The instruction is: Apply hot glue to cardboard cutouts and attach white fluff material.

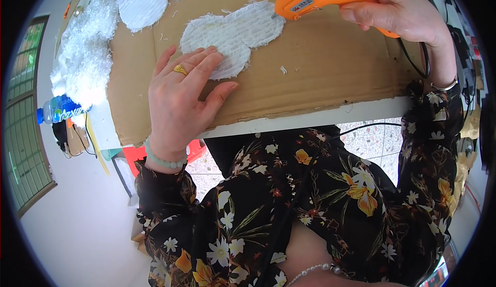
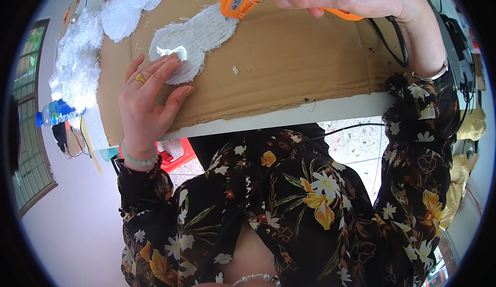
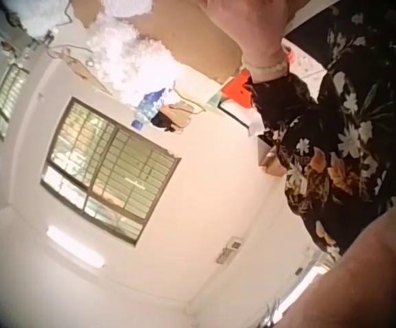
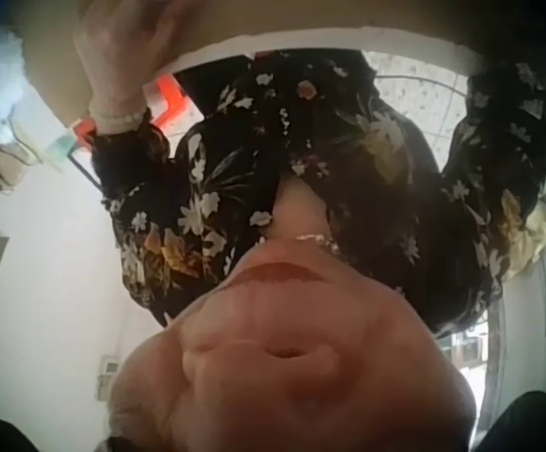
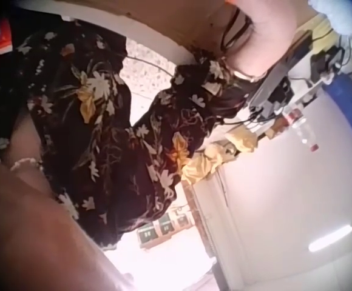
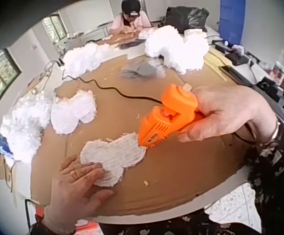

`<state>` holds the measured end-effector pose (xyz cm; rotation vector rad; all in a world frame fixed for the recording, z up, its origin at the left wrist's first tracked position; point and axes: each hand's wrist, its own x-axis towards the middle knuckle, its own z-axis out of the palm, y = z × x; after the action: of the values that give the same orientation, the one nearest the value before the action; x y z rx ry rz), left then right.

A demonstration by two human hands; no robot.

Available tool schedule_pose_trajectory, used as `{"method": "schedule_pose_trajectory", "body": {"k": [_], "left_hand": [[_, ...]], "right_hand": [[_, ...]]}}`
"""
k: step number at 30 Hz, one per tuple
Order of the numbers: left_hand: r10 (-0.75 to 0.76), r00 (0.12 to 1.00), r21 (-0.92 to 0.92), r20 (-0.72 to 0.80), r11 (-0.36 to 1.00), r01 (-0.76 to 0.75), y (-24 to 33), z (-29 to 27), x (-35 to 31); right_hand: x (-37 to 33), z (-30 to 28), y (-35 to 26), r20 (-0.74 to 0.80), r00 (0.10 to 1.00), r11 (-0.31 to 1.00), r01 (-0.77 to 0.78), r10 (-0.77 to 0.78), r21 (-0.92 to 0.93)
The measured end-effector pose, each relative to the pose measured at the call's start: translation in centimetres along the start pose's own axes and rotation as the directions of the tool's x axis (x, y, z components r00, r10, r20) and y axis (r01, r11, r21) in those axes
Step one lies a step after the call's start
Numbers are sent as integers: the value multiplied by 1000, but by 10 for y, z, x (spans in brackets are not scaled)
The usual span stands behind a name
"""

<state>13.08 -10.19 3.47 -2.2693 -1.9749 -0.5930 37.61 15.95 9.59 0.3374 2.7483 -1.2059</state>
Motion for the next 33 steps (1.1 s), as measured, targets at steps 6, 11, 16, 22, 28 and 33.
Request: {"method": "schedule_pose_trajectory", "body": {"k": [6,11,16,22,28,33], "left_hand": [[-15,1000,18,8,1000,15,-1,0,-5],[25,1000,-6,-6,1000,-25,1,3,7],[-20,1000,14,6,1000,20,-2,-2,-7],[6,1000,-2,1,1000,-6,-1,1,0],[8,1000,0,-9,1000,-8,-2,-1,-1],[-4,1000,19,3,1000,4,-2,-1,-4]], "right_hand": [[47,20,40,-66,788,781,615,-612,108],[5,0,15,25,1000,999,-17,16,44],[67,28,52,-186,249,217,960,-950,179],[-1,-1,-4,36,995,996,91,-90,-2],[5,0,-7,36,980,980,197,-197,15],[43,21,38,-31,755,748,654,-655,114]]}}
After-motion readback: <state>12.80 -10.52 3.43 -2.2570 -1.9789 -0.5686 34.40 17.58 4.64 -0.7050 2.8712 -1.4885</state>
